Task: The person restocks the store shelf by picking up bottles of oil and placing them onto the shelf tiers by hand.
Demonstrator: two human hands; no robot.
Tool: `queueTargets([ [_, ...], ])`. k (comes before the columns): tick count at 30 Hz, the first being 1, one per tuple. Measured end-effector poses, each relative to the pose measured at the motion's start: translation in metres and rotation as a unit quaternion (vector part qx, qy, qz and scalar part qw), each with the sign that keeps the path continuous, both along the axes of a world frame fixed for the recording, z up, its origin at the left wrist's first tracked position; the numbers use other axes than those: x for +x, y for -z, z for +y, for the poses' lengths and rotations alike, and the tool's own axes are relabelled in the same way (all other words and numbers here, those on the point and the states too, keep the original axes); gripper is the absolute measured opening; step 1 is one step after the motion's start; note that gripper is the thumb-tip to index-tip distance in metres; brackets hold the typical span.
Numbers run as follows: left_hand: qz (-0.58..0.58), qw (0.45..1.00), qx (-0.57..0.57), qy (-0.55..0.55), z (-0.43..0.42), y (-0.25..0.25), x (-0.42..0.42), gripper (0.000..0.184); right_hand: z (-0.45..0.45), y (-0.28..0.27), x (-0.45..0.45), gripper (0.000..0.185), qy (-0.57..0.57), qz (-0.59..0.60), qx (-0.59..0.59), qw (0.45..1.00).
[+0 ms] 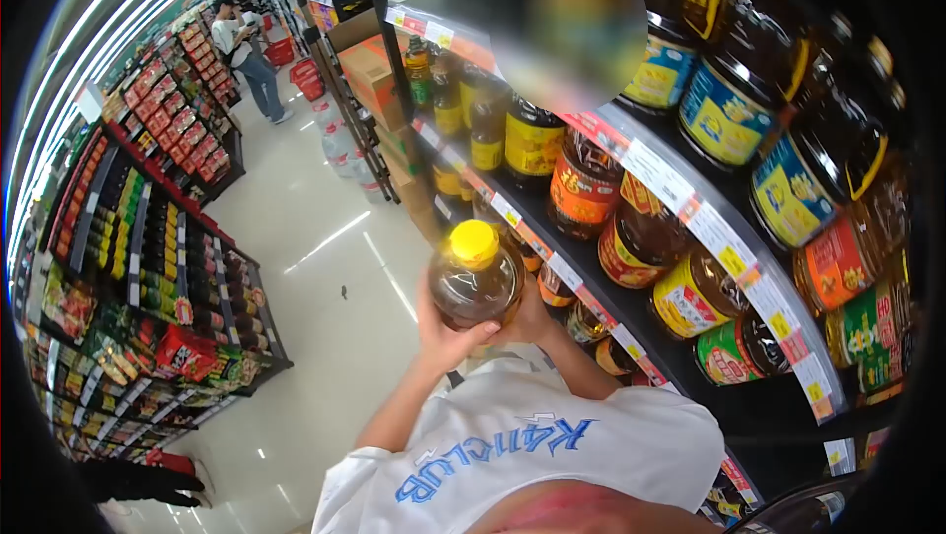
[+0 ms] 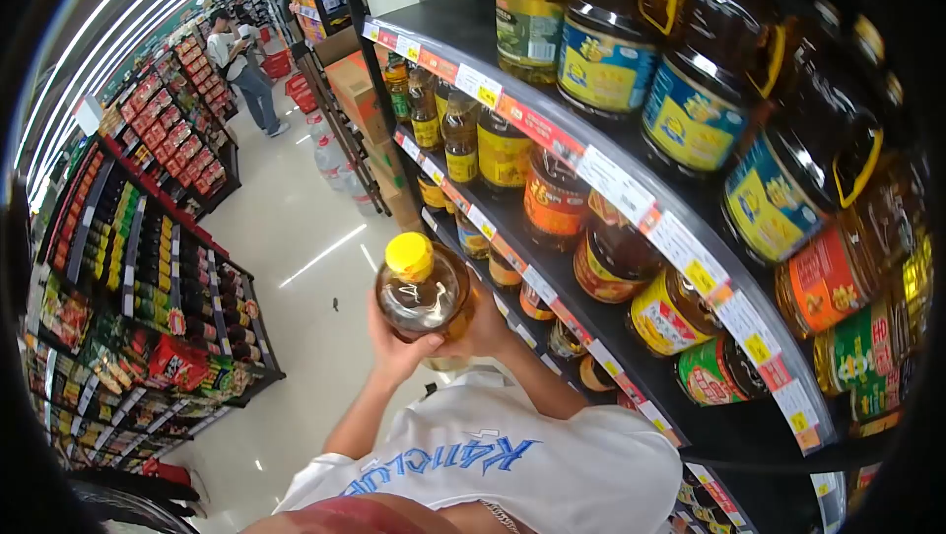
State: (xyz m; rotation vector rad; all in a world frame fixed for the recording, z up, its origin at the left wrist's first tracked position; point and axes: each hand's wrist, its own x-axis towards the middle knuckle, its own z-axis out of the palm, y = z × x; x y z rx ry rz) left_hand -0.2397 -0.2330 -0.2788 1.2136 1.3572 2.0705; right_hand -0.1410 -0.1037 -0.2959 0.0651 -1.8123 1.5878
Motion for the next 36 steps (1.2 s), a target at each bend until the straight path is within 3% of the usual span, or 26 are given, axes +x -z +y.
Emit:
queueTargets([
  [3, 0.102, 0.993, 0.065, 0.006, 0.03, -0.041, -0.059, 0.117, 0.031, -0.049, -0.058, 0.121, -0.046, 0.089, -0.082, 0.992],
  [8, 0.296, 0.937, 0.175, 0.055, 0.091, -0.147, -0.157, 0.112, 0.105, -0.137, -0.134, 0.116, 0.137, 0.163, 0.218, 0.952],
  [10, 0.375, 0.907, 0.188, 0.032, 0.114, -0.193, -0.194, 0.1, 0.134, -0.177, -0.166, 0.113, 0.231, 0.201, 0.309, 0.9],
  [12, 0.461, 0.861, 0.213, -0.002, 0.142, -0.234, -0.228, 0.104, 0.158, -0.213, -0.195, 0.11, 0.341, 0.231, 0.396, 0.821],
  [14, 0.461, 0.849, 0.257, 0.011, 0.174, -0.259, -0.254, 0.108, 0.181, -0.237, -0.219, 0.107, 0.431, 0.245, 0.458, 0.738],
  [15, 0.417, 0.863, 0.28, 0.05, 0.19, -0.268, -0.265, 0.102, 0.188, -0.246, -0.22, 0.107, 0.418, 0.221, 0.452, 0.756],
  [16, 0.408, 0.87, 0.265, 0.084, 0.207, -0.276, -0.277, 0.102, 0.2, -0.245, -0.226, 0.091, 0.458, 0.187, 0.465, 0.735],
  [18, 0.386, 0.88, 0.232, 0.148, 0.242, -0.292, -0.303, 0.104, 0.226, -0.263, -0.229, 0.086, 0.506, 0.054, 0.564, 0.651],
  [19, 0.365, 0.89, 0.209, 0.177, 0.257, -0.298, -0.313, 0.101, 0.198, -0.277, -0.242, 0.096, 0.478, 0.145, 0.332, 0.8],
  [21, 0.28, 0.898, 0.177, 0.289, 0.292, -0.307, -0.326, 0.091, 0.223, -0.285, -0.254, 0.093, 0.443, 0.172, 0.306, 0.825],
  [22, 0.372, 0.889, 0.198, 0.181, 0.304, -0.314, -0.334, 0.078, 0.223, -0.291, -0.256, 0.09, 0.486, 0.134, 0.301, 0.81],
  [23, 0.303, 0.9, 0.185, 0.254, 0.323, -0.316, -0.336, 0.069, 0.225, -0.296, -0.259, 0.09, 0.497, 0.118, 0.28, 0.813],
  [25, 0.266, 0.91, 0.157, 0.276, 0.361, -0.316, -0.339, 0.067, 0.235, -0.301, -0.264, 0.091, 0.516, 0.086, 0.238, 0.819],
  [28, 0.2, 0.898, 0.152, 0.361, 0.403, -0.315, -0.338, 0.066, 0.251, -0.3, -0.27, 0.094, 0.587, 0.083, 0.234, 0.77],
  [31, 0.279, 0.879, 0.104, 0.371, 0.457, -0.315, -0.34, 0.086, 0.255, -0.298, -0.277, 0.094, 0.657, 0.065, 0.227, 0.716],
  [32, 0.274, 0.884, 0.137, 0.354, 0.479, -0.308, -0.333, 0.073, 0.271, -0.282, -0.276, 0.094, 0.704, 0.048, 0.246, 0.665],
  [34, 0.23, 0.884, 0.129, 0.387, 0.491, -0.308, -0.322, 0.074, 0.266, -0.265, -0.284, 0.087, 0.766, 0.022, 0.362, 0.531],
  [35, 0.219, 0.881, 0.123, 0.401, 0.496, -0.307, -0.319, 0.074, 0.255, -0.252, -0.288, 0.084, 0.764, 0.001, 0.402, 0.505],
  [36, 0.224, 0.879, 0.126, 0.401, 0.503, -0.306, -0.316, 0.074, 0.231, -0.24, -0.295, 0.077, 0.75, -0.01, 0.406, 0.521],
])
